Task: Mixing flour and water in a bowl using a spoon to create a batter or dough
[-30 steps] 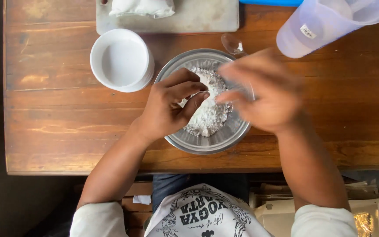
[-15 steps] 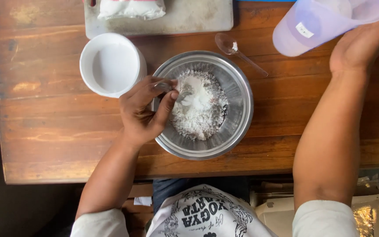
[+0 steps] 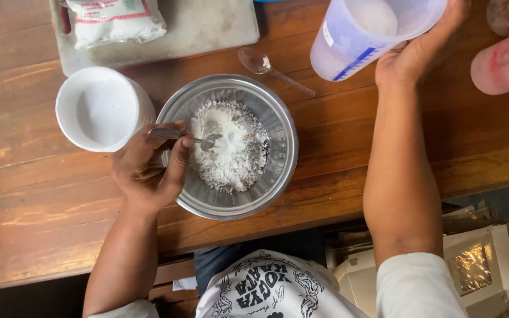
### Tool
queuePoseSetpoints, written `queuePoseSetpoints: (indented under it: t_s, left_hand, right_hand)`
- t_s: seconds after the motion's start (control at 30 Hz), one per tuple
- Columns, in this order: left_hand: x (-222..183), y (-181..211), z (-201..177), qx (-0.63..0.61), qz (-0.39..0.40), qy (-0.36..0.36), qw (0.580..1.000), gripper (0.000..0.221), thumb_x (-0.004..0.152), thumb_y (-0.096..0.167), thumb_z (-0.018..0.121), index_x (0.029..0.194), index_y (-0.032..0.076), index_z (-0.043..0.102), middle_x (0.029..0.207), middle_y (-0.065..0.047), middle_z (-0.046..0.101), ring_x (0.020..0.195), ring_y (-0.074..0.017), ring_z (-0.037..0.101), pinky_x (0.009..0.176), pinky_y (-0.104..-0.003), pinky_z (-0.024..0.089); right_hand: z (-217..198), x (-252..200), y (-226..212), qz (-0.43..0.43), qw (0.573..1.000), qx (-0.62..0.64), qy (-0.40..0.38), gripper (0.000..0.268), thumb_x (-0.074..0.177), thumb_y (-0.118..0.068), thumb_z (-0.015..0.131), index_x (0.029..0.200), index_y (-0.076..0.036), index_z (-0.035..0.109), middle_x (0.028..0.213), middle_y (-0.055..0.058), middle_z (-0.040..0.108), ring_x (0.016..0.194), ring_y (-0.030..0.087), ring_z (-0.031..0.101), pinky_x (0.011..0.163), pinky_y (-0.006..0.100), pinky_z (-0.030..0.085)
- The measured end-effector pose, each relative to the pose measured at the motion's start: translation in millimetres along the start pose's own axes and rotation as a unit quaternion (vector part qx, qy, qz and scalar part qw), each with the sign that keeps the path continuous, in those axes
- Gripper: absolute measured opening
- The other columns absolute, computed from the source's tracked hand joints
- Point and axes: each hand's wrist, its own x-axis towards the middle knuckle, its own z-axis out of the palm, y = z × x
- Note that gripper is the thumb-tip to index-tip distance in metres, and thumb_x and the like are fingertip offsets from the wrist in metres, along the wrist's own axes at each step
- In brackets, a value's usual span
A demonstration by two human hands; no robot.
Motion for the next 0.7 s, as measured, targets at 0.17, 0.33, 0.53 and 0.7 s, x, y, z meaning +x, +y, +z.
queuePoseSetpoints:
  t_s: [0.17, 0.33, 0.53, 0.7]
  left_hand:
    - [1, -2, 2, 0.014, 0.009, 0.001, 1.000, 0.007, 0.098, -0.004, 0.068, 0.097, -0.009, 0.065, 0.096, -0.025, 0.071, 0.078, -0.0294, 0.071, 0.070, -0.035, 0.057]
    - [6, -6, -2, 0.015, 0.039, 0.011, 0.999, 0.009, 0.099, -0.001, 0.064, 0.093, -0.007, 0.064, 0.086, -0.021, 0.070, 0.069, -0.0256, 0.067, 0.064, -0.032, 0.053]
    - [5, -10, -2, 0.002, 0.079, 0.008, 0.997, 0.013, 0.097, -0.002, 0.064, 0.087, -0.008, 0.058, 0.083, -0.021, 0.068, 0.059, -0.0227, 0.061, 0.056, -0.032, 0.050]
    - [6, -11, 0, 0.022, 0.115, 0.005, 0.993, 0.008, 0.097, -0.002, 0.064, 0.091, -0.008, 0.063, 0.072, -0.015, 0.065, 0.060, -0.0240, 0.065, 0.060, -0.034, 0.058]
  right_hand:
    - [15, -3, -1, 0.002, 0.992, 0.006, 0.123, 0.062, 0.054, -0.041, 0.085, 0.096, 0.002, 0.072, 0.098, 0.021, 0.075, 0.096, 0.041, 0.074, 0.082, 0.056, 0.062]
    - [19, -5, -5, 0.037, 0.996, 0.015, 0.081, 0.093, 0.039, -0.053, 0.094, 0.108, 0.005, 0.073, 0.110, 0.027, 0.078, 0.109, 0.048, 0.078, 0.089, 0.062, 0.070]
    - [51, -34, -36, 0.077, 0.995, -0.043, -0.042, 0.098, 0.048, -0.068, 0.081, 0.119, -0.002, 0.071, 0.121, 0.018, 0.073, 0.122, 0.036, 0.070, 0.102, 0.049, 0.063]
    - [70, -57, -52, 0.119, 0.986, -0.086, -0.073, 0.096, 0.050, -0.075, 0.073, 0.117, -0.005, 0.069, 0.116, 0.013, 0.071, 0.116, 0.030, 0.069, 0.096, 0.041, 0.061]
